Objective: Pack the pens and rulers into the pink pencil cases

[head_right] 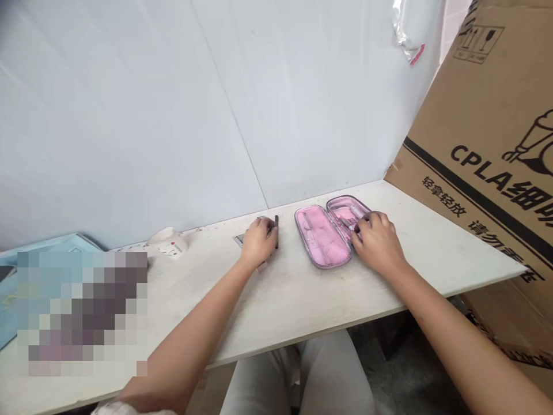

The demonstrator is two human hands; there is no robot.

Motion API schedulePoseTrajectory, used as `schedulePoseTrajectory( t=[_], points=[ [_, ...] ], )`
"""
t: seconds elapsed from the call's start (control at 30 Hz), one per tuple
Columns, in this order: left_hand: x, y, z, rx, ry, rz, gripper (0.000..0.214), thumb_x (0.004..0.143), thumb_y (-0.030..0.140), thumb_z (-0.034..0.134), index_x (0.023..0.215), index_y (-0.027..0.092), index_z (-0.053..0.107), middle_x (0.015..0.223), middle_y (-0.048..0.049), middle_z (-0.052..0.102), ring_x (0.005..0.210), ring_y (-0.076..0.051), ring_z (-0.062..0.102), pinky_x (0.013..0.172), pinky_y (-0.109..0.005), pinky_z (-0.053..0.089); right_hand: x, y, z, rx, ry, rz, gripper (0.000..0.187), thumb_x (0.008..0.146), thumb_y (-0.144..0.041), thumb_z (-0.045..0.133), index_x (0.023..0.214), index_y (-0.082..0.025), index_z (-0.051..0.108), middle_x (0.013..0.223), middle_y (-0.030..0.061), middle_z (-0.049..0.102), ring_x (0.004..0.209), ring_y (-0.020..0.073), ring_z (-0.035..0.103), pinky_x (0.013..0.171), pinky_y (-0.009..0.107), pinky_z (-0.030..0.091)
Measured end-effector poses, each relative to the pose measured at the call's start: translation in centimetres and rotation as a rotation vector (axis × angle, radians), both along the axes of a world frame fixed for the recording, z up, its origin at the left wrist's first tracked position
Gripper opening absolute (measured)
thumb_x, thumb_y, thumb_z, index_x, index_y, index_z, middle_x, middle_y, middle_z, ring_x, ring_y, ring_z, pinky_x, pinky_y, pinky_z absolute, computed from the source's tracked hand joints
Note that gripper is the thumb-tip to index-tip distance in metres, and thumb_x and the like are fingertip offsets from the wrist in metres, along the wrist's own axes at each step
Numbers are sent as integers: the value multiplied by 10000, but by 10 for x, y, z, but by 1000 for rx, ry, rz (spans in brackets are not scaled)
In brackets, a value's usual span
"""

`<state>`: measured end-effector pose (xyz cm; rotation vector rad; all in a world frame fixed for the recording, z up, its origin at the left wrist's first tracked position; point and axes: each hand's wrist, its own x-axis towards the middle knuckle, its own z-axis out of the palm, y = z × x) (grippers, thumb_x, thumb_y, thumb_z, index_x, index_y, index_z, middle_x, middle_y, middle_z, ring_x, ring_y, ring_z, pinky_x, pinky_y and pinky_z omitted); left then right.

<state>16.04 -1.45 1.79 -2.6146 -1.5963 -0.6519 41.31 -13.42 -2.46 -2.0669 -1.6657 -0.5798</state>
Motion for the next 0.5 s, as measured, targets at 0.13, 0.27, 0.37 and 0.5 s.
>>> schedulePoseTrajectory(
  t=[0.13,0.27,0.37,0.5],
  points=[
    [-38,8,-9,-15,209,220,427,836,442,394,997,95,583,1022,-197,560,1018,-334,518,827,-437,404,-26,15,8,20,16,80,307,842,-296,409,942,-115,636,988,159,535,995,287,413,813,388,373],
    [-53,5,-24,-68,284,198,513,862,489,301,965,99,617,1025,-200,554,1033,-327,508,846,-428,394,-59,32,17,7,40,185,279,840,-270,413,919,-117,633,985,153,538,1007,285,412,847,387,353],
    [-57,3,-31,-50,274,167,487,871,455,292,950,112,628,1023,-189,555,1017,-313,511,841,-419,398,-86,45,21,-14,35,238,284,853,-272,396,919,-123,628,1009,145,535,1025,279,405,880,383,334],
    [-60,2,-36,-15,249,128,447,865,444,318,946,133,629,1012,-174,561,1006,-306,507,836,-415,403,-123,64,21,-79,49,274,305,868,-282,374,937,-125,625,1030,144,533,1039,269,400,892,366,329]
  ],
)
